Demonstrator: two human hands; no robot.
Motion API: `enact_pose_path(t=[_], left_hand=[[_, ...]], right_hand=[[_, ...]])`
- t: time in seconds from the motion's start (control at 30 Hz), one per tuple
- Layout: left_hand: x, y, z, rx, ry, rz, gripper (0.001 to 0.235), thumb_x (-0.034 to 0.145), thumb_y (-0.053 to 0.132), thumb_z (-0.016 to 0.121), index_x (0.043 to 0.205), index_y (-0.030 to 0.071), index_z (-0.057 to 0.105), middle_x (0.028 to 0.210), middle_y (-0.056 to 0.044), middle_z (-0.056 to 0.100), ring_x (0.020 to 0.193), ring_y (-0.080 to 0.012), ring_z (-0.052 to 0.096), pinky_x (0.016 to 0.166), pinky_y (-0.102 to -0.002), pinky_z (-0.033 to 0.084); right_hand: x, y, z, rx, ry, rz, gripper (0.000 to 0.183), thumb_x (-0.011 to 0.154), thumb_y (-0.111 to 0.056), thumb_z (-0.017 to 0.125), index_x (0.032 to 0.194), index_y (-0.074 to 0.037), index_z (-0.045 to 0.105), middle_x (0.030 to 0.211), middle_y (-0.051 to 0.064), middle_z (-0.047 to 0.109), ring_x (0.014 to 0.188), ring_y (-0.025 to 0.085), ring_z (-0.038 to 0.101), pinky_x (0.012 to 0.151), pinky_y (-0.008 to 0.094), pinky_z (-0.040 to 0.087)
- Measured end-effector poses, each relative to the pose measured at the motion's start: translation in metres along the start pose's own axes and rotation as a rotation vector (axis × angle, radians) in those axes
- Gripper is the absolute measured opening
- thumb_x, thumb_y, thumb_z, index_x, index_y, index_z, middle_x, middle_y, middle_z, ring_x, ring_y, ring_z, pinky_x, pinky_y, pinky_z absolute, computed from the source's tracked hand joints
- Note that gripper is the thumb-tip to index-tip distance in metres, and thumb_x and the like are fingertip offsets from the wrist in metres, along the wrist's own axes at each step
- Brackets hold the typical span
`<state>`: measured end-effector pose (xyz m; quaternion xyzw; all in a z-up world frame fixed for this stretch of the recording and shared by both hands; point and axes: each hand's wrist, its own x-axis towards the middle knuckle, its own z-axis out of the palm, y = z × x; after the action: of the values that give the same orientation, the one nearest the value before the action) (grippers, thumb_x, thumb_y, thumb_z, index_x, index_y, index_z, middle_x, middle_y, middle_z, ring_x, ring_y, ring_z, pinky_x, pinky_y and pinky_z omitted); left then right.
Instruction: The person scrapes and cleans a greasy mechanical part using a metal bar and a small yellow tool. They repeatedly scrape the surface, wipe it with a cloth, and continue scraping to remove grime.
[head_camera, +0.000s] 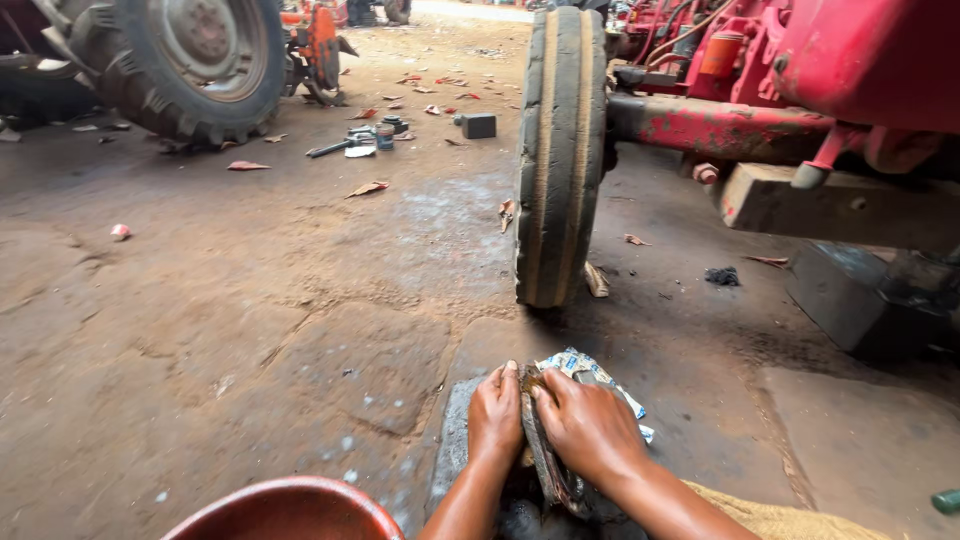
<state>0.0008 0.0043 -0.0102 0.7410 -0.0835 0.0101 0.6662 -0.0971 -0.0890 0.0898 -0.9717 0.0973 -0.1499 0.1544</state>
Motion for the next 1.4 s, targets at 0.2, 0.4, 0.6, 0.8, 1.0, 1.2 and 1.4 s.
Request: enact_pose_path(t=[0.2,0.4,0.6,0.8,1.0,1.2,1.4], left_hand=[[0.016,0.006,0.004,0.091,-0.029,-0.031,0.060,0.095,0.060,0.046,0.112,0.010,0.075,0.106,-0.024,0.072,0.103,-0.0442,0.068,0.088,-0.049,0.051],[0.028,-0.012,0.017,-0.061,-0.039,0.046,0.066,0.092,0.062,0.051,0.111,0.004,0.073,0.103,-0.022,0.077,0.100,-0.0357,0.074,0.088,-0.046,0.054],[0.024,-0.022,0.003,0.025,-0.165,-0.030,0.071,0.088,0.065,0.054,0.111,0.000,0.073,0.102,-0.021,0.079,0.098,-0.0337,0.074,0.086,-0.044,0.056],[0.041,-0.004,0.000,0.212,-0.074,0.023,0.071,0.092,0.067,0.053,0.107,0.002,0.078,0.099,-0.019,0.075,0.092,-0.0259,0.069,0.088,-0.043,0.051],[0.030,-0.016,0.006,-0.088,-0.093,0.063,0.064,0.095,0.058,0.054,0.101,-0.002,0.076,0.088,-0.014,0.077,0.081,-0.0205,0.069,0.077,-0.040,0.055],[0.023,-0.024,0.005,-0.063,-0.066,0.083,0.057,0.099,0.050,0.053,0.095,-0.003,0.075,0.077,-0.010,0.074,0.072,-0.0165,0.066,0.071,-0.036,0.054],[0.011,-0.016,0.002,-0.129,-0.078,0.106,0.053,0.100,0.046,0.053,0.098,-0.002,0.075,0.078,-0.010,0.074,0.072,-0.0152,0.064,0.071,-0.037,0.054]], right_hand=[[0.011,0.000,0.007,-0.026,0.163,-0.112,0.032,0.095,-0.037,0.055,0.115,-0.015,0.069,0.093,0.024,0.073,0.086,0.046,0.068,0.076,0.057,0.054],[-0.001,0.010,0.000,0.043,0.182,-0.117,0.032,0.095,-0.037,0.058,0.119,-0.024,0.075,0.096,0.018,0.074,0.087,0.043,0.069,0.077,0.055,0.055],[-0.013,0.009,-0.011,-0.027,0.006,-0.093,0.040,0.101,-0.053,0.056,0.108,-0.020,0.078,0.095,0.011,0.078,0.089,0.033,0.073,0.080,0.049,0.055],[0.011,0.014,-0.006,0.338,0.071,0.039,0.038,0.084,-0.046,0.073,0.103,-0.014,0.080,0.101,0.006,0.080,0.091,0.020,0.077,0.083,0.037,0.057],[0.031,0.027,0.006,0.556,0.030,0.087,0.033,0.081,-0.039,0.080,0.092,-0.009,0.078,0.086,0.006,0.079,0.077,0.012,0.071,0.071,0.031,0.055],[0.045,0.037,0.022,0.574,0.005,0.047,0.030,0.078,-0.035,0.078,0.088,-0.007,0.074,0.077,0.005,0.075,0.074,0.008,0.064,0.068,0.031,0.053],[0.041,0.039,0.014,0.496,-0.079,0.075,0.030,0.078,-0.035,0.076,0.086,-0.007,0.075,0.078,0.011,0.076,0.074,0.014,0.066,0.069,0.034,0.054]])
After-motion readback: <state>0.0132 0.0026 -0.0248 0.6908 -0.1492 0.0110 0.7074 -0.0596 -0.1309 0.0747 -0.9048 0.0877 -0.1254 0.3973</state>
